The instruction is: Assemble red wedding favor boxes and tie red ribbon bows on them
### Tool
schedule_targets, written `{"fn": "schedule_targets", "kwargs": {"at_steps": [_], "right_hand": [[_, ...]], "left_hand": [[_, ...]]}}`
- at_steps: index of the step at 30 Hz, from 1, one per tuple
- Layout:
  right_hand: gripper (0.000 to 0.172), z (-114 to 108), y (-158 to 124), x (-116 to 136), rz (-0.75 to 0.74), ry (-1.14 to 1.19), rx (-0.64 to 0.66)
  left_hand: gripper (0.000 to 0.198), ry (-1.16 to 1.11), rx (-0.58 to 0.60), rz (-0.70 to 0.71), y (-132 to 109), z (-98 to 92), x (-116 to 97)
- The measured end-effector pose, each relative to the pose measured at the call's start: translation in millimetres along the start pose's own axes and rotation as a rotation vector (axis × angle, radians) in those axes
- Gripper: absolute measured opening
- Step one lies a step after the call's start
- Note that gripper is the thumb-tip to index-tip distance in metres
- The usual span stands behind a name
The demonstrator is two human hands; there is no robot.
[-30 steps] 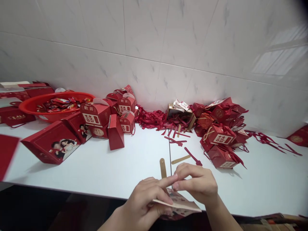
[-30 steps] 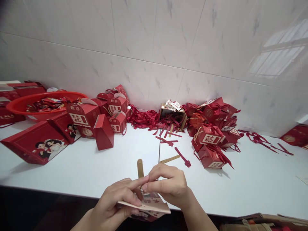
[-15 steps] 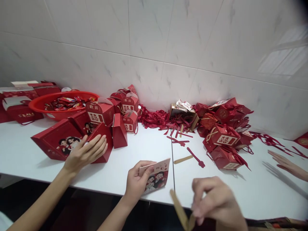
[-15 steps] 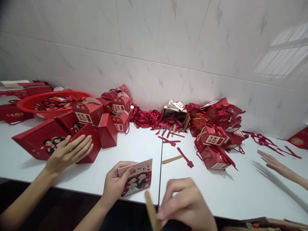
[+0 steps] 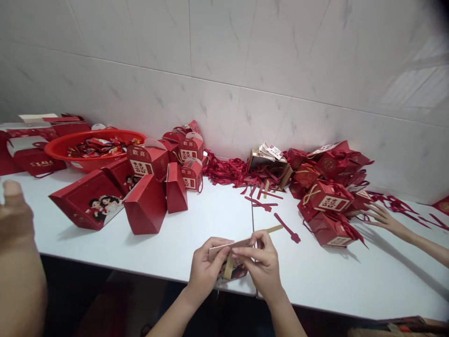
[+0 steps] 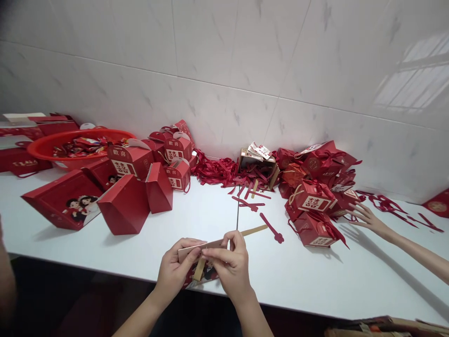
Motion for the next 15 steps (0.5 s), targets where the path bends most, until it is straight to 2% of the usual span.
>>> {"fn": "schedule_targets", "kwargs": {"at_steps": [11, 15], "right_hand": [[0.023, -0.3, 4.8, -1.8, -0.100, -0.123, 0.055], [0.021, 3.2, 3.3, -4.7, -0.096, -0.105, -0.039]], "left_hand": [[0.015, 0.051, -0.006, 0.033, -0.4, -2.6, -0.6], [0.013, 0.111, 0.014, 0.141, 1.5, -5.0, 0.4]]}}
Point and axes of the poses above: each hand's wrist, its own y-axis towards the middle knuckle, its own z-axis out of the palm, x = y × z, the point moved 1 cm from there along y, towards the middle knuckle, and after that the axes turned 8 degrees about y, right-handed, at the moved point
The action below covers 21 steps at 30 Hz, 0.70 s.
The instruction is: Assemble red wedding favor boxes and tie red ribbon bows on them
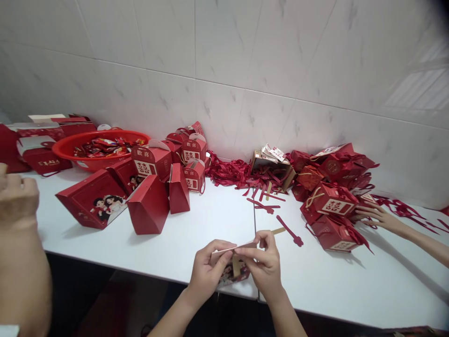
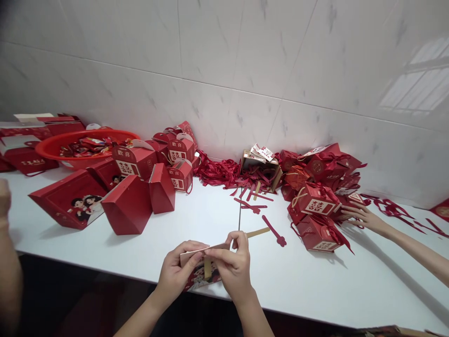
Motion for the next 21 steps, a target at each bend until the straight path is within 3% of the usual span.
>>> {"fn": "schedule_targets", "kwargs": {"at_steps": [2, 4, 6, 8, 10, 13, 16, 19, 21], "right_hand": [[0.017, 4, -4, -6, 0.082, 0.039, -0.107], [0.034, 8, -9, -13, 0.222, 0.100, -0.183], [0.046, 12, -12, -19, 0.377, 0.201, -0.159], [0.033, 15, -15, -20, 0.496, 0.332, -0.107], [0.021, 18, -16, -17, 0.554, 0.417, -0.112], [0.024, 19, -18, -7, 0.501, 0.415, -0.171], [0.022, 15, -19, 0, 0.329, 0.362, -0.203], [0.022, 4, -18, 2, 0.192, 0.303, -0.183], [0.023, -4, -15, 3, 0.139, 0.253, -0.134]], "left_hand": [[0.013, 0.016, 0.022, 0.049, 1, -2.2, 1], [0.011, 0.033, 0.065, 0.120, 1, -3.7, 3], [0.022, 0.067, 0.115, 0.189, -1, -3.0, 5], [0.044, 0.140, 0.097, 0.216, -4, 0.0, 8], [0.059, 0.285, -0.021, 0.185, -7, 3.0, 11], [0.062, 0.533, -0.234, 0.142, -12, 1.9, 12], [0.051, 0.608, -0.280, 0.184, -14, -11.3, 5], [0.016, 0.601, -0.077, 0.150, -11, -34.5, -9], [0.013, 0.592, 0.116, 0.114, -7, -51.7, -21]]}}
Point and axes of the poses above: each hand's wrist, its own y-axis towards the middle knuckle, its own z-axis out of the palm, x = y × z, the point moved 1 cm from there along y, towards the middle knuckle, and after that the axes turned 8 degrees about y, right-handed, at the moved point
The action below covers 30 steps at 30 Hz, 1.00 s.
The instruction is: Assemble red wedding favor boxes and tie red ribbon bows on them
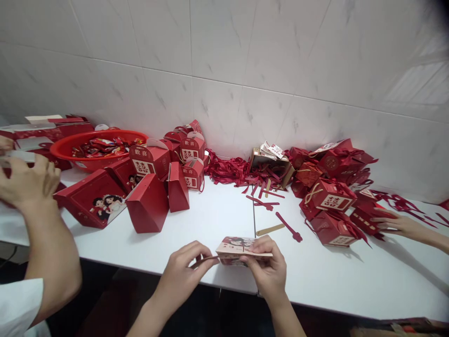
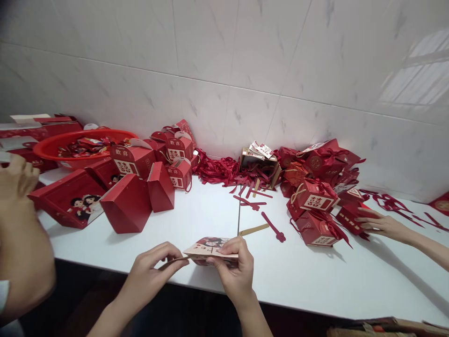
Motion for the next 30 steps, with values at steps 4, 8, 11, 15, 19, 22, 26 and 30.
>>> {"fn": "schedule_targets", "kwargs": {"at_steps": [4, 8, 11, 15, 19, 22, 26, 30], "right_hand": [[0.023, -8, 8, 11, -0.079, -0.111, 0.148], [0.023, -3, 7, 26, -0.118, -0.074, 0.300], [0.024, 2, 3, 34, -0.120, -0.028, 0.334], [0.024, 0, 3, 39, -0.156, -0.056, 0.349], [0.022, -5, 6, 40, -0.169, -0.085, 0.330], [0.022, -5, 6, 39, -0.178, -0.106, 0.325], [0.021, -5, 5, 36, -0.175, -0.148, 0.317], [0.021, -5, 5, 36, -0.159, -0.142, 0.298]], "left_hand": [[0.009, -0.186, 0.125, 0.142, 5, -34.6, -6], [0.021, -0.542, -0.053, 0.108, 13, -36.9, -19], [0.036, -0.704, -0.160, 0.011, 21, -24.6, -28], [0.007, -0.549, 0.026, 0.037, 22, -16.8, -33], [0.023, -0.474, 0.230, 0.079, 16, -16.2, -33], [0.021, -0.433, 0.231, 0.127, 14, -10.9, -35], [0.018, -0.517, 0.147, 0.058, 12, -1.4, -36], [0.017, -0.608, 0.119, -0.024, 8, 4.1, -36]]}}
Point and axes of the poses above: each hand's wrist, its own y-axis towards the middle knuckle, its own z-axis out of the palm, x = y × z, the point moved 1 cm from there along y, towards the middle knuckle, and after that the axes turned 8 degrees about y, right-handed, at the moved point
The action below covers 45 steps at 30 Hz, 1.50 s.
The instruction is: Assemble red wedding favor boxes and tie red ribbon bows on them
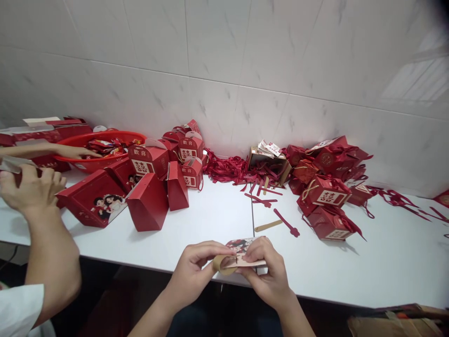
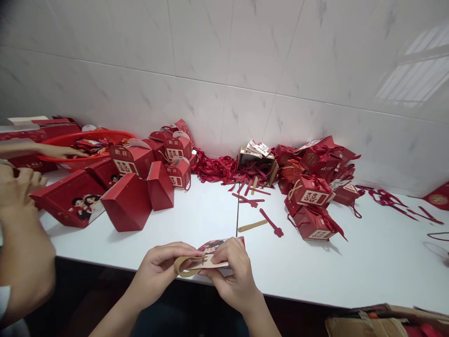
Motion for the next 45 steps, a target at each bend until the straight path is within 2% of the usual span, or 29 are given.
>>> {"fn": "schedule_targets", "kwargs": {"at_steps": [11, 23, 30, 39, 45], "right_hand": [[0.022, 3, -1, -1, 0.022, 0.013, 0.020], [0.023, 2, 1, -1, -0.023, 0.027, 0.059], [0.019, 4, 0, -2, -0.050, -0.049, 0.089], [0.017, 5, 0, -2, -0.058, -0.080, 0.126], [0.014, 6, -1, -2, -0.081, -0.014, 0.112]], "left_hand": [[0.013, -0.068, -0.083, -0.025, -3, 0.5, 5], [0.014, 0.011, 0.076, 0.068, -3, -1.9, 1], [0.011, 0.005, -0.037, 0.070, -4, 2.6, 9], [0.006, 0.103, 0.072, -0.028, -2, 0.2, 4], [0.011, 0.048, 0.185, 0.109, -2, -8.2, 1]]}}
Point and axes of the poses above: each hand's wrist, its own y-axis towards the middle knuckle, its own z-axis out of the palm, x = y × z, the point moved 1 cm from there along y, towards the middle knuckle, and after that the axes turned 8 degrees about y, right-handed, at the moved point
